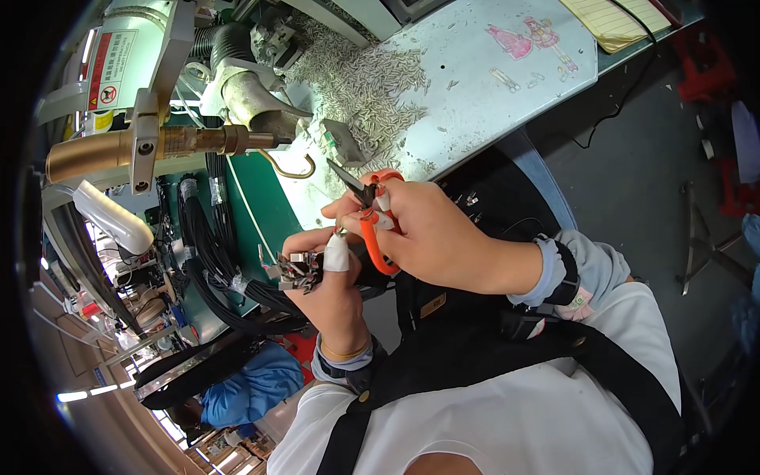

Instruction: The person trims the ends of wires on a connector using shears, then inserts the connector into a machine to crimp it, repeating this process for several units.

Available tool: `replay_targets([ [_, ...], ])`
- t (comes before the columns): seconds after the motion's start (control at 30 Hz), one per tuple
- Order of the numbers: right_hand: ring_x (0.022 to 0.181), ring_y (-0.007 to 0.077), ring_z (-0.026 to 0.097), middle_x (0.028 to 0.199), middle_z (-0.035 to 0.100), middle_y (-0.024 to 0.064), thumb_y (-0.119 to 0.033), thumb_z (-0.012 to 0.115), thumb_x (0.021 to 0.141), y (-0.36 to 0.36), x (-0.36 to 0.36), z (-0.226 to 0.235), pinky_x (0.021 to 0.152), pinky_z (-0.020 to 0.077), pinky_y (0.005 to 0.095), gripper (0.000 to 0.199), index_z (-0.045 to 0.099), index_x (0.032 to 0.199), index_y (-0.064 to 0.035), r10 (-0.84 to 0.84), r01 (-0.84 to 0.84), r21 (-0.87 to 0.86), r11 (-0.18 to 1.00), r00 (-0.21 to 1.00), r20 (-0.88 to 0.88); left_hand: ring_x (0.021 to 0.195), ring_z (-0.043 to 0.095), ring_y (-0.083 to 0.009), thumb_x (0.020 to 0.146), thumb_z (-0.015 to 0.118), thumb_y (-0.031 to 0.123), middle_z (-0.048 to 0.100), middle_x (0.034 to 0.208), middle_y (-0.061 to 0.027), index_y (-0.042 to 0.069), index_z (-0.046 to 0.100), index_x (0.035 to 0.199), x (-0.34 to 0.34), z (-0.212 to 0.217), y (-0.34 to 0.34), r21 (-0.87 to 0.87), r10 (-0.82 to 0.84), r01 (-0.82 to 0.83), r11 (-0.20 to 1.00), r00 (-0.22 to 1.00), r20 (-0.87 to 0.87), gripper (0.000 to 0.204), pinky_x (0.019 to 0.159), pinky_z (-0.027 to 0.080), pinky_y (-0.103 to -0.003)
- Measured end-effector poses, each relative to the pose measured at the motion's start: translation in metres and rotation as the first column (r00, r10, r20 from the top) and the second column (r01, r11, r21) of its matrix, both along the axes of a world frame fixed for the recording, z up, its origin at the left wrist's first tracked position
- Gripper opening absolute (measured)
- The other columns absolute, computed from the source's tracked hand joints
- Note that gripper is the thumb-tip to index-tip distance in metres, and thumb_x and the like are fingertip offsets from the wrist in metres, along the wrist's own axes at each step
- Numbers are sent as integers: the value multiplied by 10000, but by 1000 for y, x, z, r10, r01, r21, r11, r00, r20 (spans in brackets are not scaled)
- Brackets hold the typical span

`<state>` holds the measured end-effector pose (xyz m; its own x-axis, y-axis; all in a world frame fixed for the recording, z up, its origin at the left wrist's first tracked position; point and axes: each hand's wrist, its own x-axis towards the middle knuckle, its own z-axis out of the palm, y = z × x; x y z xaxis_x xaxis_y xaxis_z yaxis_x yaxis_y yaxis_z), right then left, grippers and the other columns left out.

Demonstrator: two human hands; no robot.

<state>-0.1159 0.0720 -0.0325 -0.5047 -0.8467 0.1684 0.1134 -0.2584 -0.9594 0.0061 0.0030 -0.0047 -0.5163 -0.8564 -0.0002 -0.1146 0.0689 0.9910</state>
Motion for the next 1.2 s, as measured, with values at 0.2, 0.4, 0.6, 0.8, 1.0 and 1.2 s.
replay_targets([
  [0.2,521,102,565,594,560,76,-195,648,757,12,-18,13,451,415,253,248,490,699,-13,111,-26,235,972,928,-356,539,467,-68,747,574,-68,532,703,-53,-20,492,898,1,8,-3,338,7,98,936,955,-297,179,464,357,-192],
  [0.4,440,224,533,498,518,82,-306,683,698,13,-13,16,412,399,302,362,480,607,-21,237,6,410,912,807,-540,378,270,-42,810,509,27,347,511,7,3,448,885,-9,9,4,127,2,20,992,985,-172,99,352,188,-197],
  [0.6,419,203,526,484,492,85,-232,650,738,11,-10,2,416,398,320,308,472,605,-19,263,1,436,900,797,-544,375,255,-43,823,484,22,348,535,7,11,454,891,-12,11,-7,140,-26,38,989,996,-91,75,353,186,-196],
  [0.8,432,105,513,513,493,66,-116,552,811,8,-26,14,410,396,256,164,482,729,7,180,-223,272,936,968,176,393,300,-44,796,542,13,382,549,14,22,492,900,-34,3,-49,613,-28,183,768,967,-253,115,358,215,-188],
  [1.0,421,96,504,549,509,49,-114,501,837,-32,-47,9,390,389,216,145,470,798,22,-134,154,252,955,986,-96,378,282,-53,809,542,57,336,531,22,42,491,910,-53,-3,-70,655,-48,191,731,972,-230,114,351,204,-194],
  [1.2,408,118,501,537,495,59,-105,473,836,-48,-56,10,379,390,243,137,461,791,24,8,37,358,933,993,-122,381,275,-52,789,542,49,375,553,9,15,494,949,-51,-2,-75,608,-126,222,763,972,-197,171,351,207,-196],
])
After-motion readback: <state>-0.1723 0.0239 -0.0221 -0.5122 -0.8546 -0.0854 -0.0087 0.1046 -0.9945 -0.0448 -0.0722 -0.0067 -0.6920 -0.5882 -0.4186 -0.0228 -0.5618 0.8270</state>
